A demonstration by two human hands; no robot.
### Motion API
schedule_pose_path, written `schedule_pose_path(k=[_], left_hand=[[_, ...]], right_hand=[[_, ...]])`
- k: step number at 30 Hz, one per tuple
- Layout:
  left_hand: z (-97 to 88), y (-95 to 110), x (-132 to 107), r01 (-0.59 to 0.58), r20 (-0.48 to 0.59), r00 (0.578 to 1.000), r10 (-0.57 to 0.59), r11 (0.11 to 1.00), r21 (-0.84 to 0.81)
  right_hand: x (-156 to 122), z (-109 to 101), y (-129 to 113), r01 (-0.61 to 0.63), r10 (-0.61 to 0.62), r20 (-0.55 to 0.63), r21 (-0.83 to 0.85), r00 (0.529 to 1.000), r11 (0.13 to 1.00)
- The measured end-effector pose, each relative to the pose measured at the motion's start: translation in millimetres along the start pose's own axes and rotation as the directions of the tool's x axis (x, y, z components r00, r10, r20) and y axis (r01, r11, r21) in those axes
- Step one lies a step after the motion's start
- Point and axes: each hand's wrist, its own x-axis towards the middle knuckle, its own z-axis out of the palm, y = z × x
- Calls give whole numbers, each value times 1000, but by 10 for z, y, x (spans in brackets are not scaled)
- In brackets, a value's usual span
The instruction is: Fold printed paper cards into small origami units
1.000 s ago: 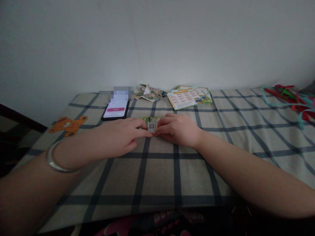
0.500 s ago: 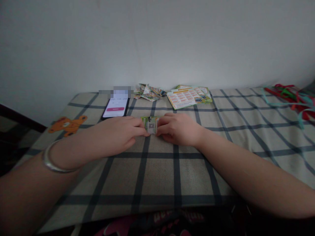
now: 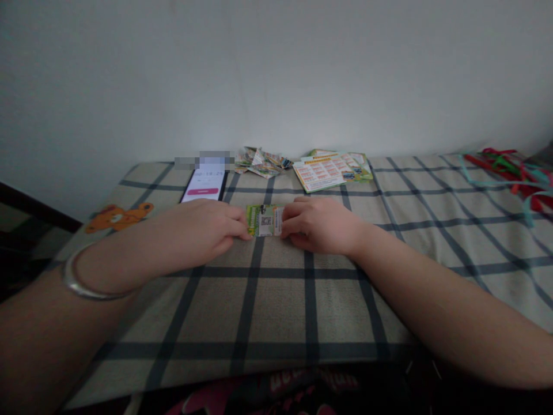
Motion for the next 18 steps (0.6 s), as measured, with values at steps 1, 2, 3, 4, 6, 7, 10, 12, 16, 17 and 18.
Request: schedule_pose_path(k=[1,2,3,4,6,7,10,12,16,17,18], left_hand=[[1,-4,3,2,-2,1000,-2,1000,4],[1,-7,5,1,-5,1000,-1,1000,8],[2,-11,8,-3,-7,1000,3,1000,12],[5,-17,11,-6,-7,1000,6,1000,14],[14,-36,16,3,5,1000,-3,1000,16],[22,-49,19,12,13,1000,-12,1000,15],[51,-97,22,17,26,1000,-17,1000,-6],[70,-122,21,7,21,1000,-7,1000,-30],[93,-141,18,23,20,1000,-22,998,-61],[96,-142,18,25,20,1000,-24,998,-64],[99,-143,19,26,20,999,-24,997,-69]], right_hand=[[-5,-5,6,0,0,4,5,1000,1000],[-9,-10,11,-1,1,5,9,1000,1000],[-14,-17,13,-1,1,5,13,1000,1000],[-20,-25,14,-2,1,9,15,1000,1000],[-34,-48,7,-13,13,25,14,1000,1000],[-44,-61,2,-26,26,32,9,999,1000],[-74,-98,-16,-71,71,38,-24,997,997],[-92,-112,-20,-79,81,35,-42,996,996],[-110,-125,-17,-88,91,34,-68,995,994],[-112,-128,-17,-99,102,36,-72,994,992],[-114,-133,-17,-111,114,40,-74,993,991]])
